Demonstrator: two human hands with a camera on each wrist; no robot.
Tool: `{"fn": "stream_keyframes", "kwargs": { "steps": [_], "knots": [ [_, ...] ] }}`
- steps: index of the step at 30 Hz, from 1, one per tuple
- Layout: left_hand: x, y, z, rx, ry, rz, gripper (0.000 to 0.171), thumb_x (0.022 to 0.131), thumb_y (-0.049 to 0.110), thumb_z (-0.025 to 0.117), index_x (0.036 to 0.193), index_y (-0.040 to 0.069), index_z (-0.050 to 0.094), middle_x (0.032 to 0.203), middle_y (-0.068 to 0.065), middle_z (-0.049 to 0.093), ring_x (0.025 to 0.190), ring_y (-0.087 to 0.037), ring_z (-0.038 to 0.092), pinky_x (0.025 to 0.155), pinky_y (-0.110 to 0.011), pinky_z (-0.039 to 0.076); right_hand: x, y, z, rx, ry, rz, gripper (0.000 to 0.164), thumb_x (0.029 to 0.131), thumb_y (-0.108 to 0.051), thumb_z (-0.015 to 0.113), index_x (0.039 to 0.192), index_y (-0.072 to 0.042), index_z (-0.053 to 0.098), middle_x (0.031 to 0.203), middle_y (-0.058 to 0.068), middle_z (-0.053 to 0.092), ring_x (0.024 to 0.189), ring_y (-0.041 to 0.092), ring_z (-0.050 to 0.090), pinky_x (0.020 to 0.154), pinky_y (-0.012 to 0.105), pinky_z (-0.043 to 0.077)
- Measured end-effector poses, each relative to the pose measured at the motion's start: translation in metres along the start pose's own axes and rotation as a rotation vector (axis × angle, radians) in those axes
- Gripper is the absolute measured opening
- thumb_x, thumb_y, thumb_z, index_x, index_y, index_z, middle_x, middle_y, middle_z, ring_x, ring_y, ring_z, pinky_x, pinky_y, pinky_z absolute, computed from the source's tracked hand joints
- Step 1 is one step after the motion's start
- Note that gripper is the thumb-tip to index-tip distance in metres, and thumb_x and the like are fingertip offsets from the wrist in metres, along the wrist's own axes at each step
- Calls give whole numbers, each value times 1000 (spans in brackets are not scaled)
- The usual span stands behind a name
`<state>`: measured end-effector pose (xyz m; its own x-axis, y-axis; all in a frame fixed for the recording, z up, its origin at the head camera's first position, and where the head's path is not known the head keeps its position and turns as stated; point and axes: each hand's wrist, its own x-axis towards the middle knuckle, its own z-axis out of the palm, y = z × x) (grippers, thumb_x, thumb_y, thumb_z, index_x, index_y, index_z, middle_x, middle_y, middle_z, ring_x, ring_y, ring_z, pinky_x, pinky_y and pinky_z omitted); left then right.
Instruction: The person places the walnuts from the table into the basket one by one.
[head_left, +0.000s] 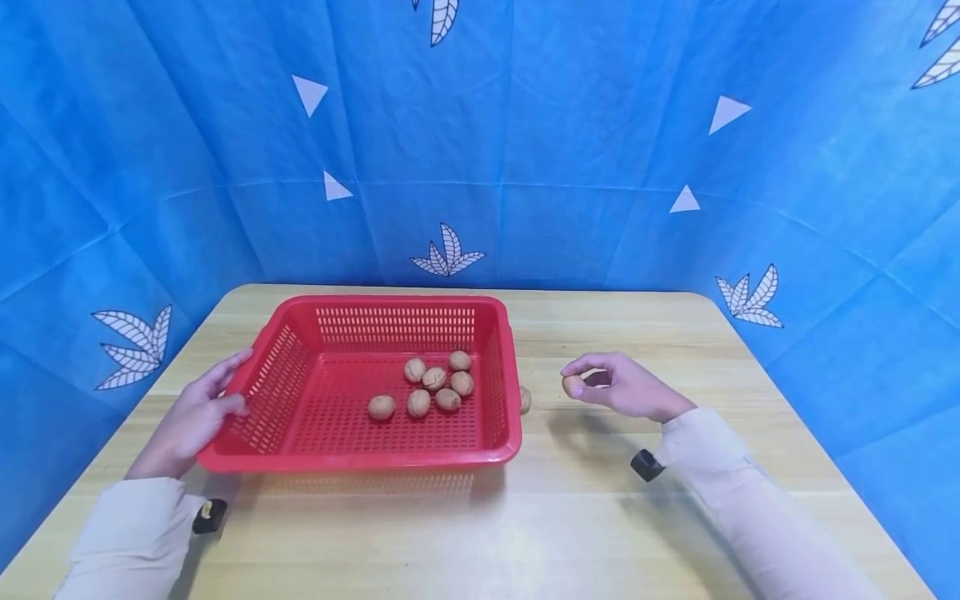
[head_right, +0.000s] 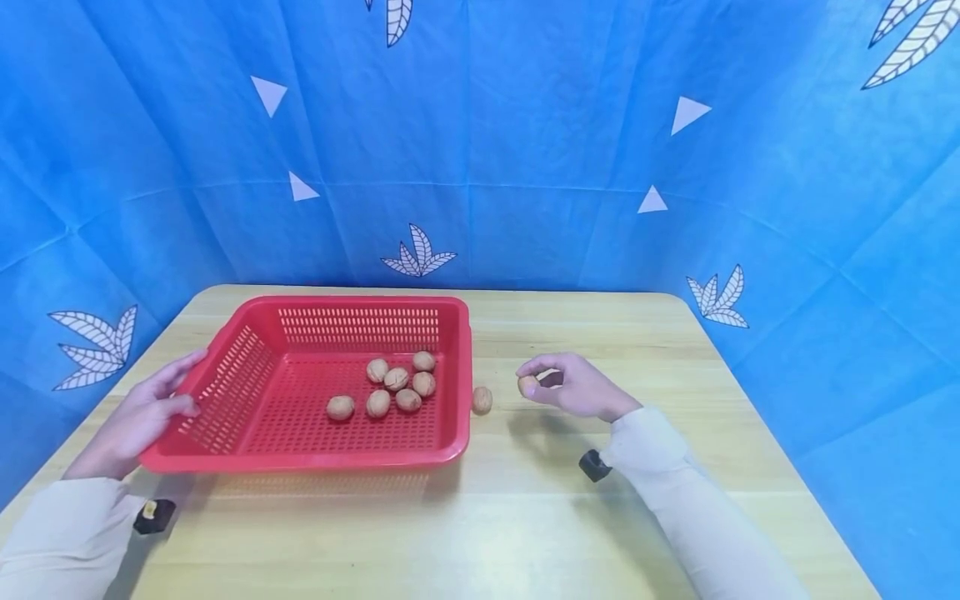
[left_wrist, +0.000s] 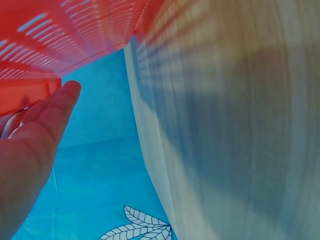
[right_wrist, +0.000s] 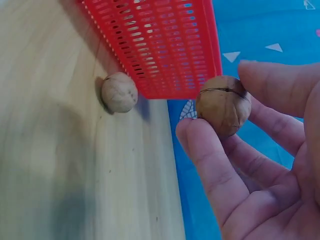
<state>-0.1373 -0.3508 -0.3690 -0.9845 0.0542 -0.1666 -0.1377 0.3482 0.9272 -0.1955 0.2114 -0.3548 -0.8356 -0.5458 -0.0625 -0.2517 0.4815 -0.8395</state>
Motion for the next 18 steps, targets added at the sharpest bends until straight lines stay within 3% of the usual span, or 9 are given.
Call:
{"fn": "stream_keyframes", "kwargs": {
  "steps": [18],
  "knots": [
    [4,-1,-2,-5,0,-39,79,93,2,47,157,18,3,144,-26,28,91,-8,59,74,-37,57,34,-39,-3,-40,6,-38,35,89,-18,70,121,-6,63,116,11,59,103,29,63,87,41,54]
  ]
}}
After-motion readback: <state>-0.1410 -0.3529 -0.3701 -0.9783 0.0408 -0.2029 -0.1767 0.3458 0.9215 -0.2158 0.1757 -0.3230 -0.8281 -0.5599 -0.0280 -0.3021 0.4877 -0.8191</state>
